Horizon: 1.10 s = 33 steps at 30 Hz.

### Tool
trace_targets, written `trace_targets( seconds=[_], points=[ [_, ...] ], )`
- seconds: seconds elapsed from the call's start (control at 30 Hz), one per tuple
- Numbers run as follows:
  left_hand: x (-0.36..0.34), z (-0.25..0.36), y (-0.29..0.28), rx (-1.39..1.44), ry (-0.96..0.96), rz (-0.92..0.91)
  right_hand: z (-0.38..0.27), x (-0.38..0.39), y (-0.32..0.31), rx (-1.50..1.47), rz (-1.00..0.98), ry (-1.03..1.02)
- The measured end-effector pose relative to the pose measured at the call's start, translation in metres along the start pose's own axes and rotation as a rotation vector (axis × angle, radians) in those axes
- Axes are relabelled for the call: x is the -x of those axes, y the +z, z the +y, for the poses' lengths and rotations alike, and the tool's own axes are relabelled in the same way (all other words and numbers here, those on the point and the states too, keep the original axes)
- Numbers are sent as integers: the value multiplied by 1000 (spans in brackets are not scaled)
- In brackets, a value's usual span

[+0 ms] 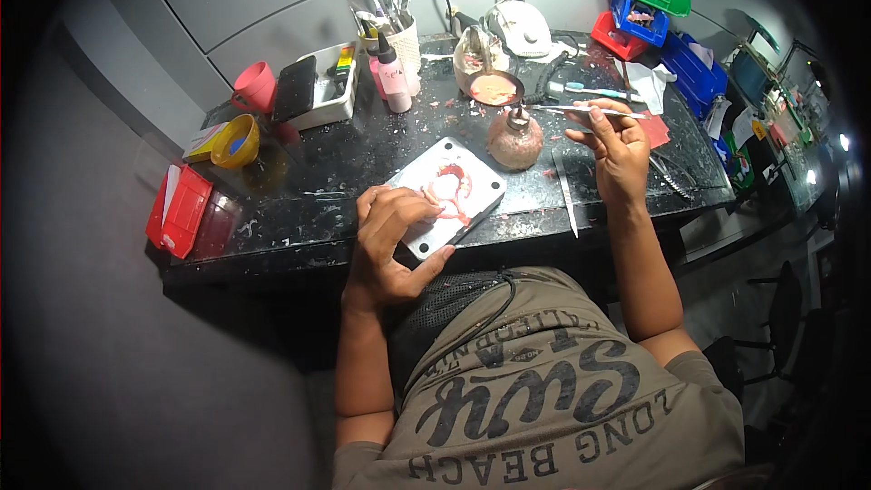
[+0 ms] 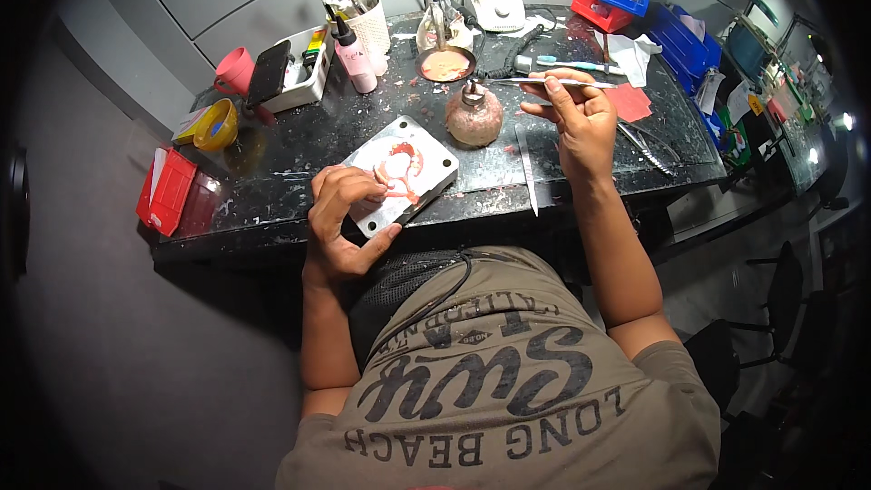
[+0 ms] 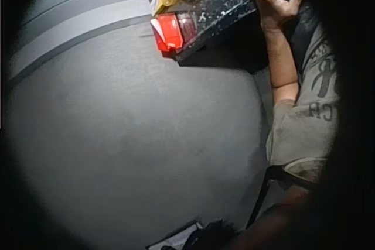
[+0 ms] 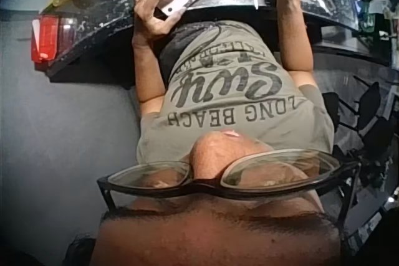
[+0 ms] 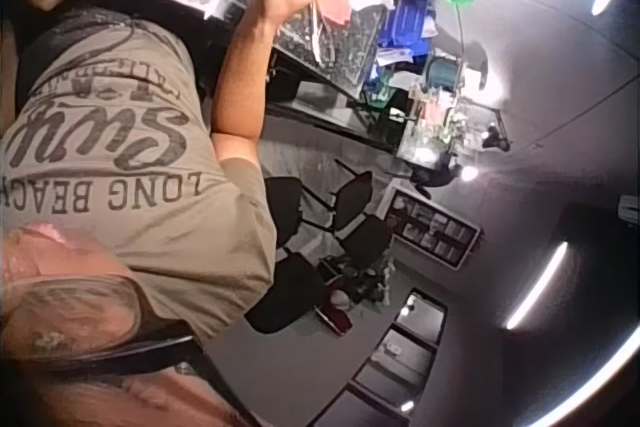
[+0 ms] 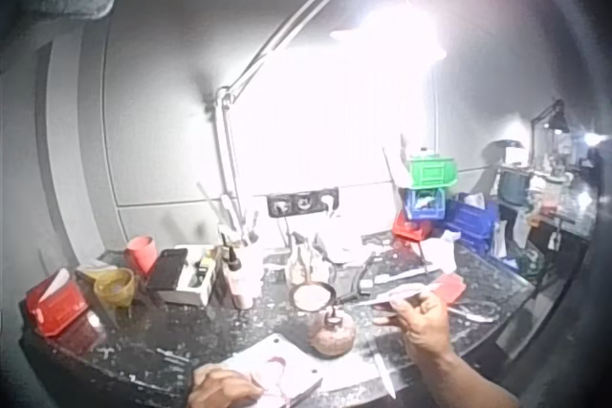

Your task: The person shapes dental wax in a mold by repeatedly heating a metal sculpting tool over an alcohol burner flame and carving the wax.

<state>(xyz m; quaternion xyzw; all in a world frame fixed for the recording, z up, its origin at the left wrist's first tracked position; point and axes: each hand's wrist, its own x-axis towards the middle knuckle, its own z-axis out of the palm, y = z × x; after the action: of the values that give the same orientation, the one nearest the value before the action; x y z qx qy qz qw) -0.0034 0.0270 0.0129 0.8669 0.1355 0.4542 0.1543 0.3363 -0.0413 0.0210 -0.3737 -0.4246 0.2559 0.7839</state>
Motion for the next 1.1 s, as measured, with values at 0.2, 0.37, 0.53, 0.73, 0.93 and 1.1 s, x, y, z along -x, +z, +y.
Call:
trace_targets(
  seconds=[0.2, 0.37, 0.53, 0.73, 0.93, 1.1],
  points=[
    [1, 3, 1, -27, 12, -33, 0, 0, -1, 6, 5, 0],
    [2, 2, 2, -36, 10, -25, -1, 0, 0, 15, 9, 6],
    [2, 1, 3, -47, 14, -10, 1, 0, -2, 8, 1, 3],
    [0, 2, 3, -89, 39, 10, 1, 0, -1, 20, 19, 5],
    [1, 2, 3, -25, 24, 19, 0, 0, 0, 9, 24, 9],
    [3, -1, -2, 50, 12, -3, 0, 0, 0, 14, 11, 9]
  ],
)
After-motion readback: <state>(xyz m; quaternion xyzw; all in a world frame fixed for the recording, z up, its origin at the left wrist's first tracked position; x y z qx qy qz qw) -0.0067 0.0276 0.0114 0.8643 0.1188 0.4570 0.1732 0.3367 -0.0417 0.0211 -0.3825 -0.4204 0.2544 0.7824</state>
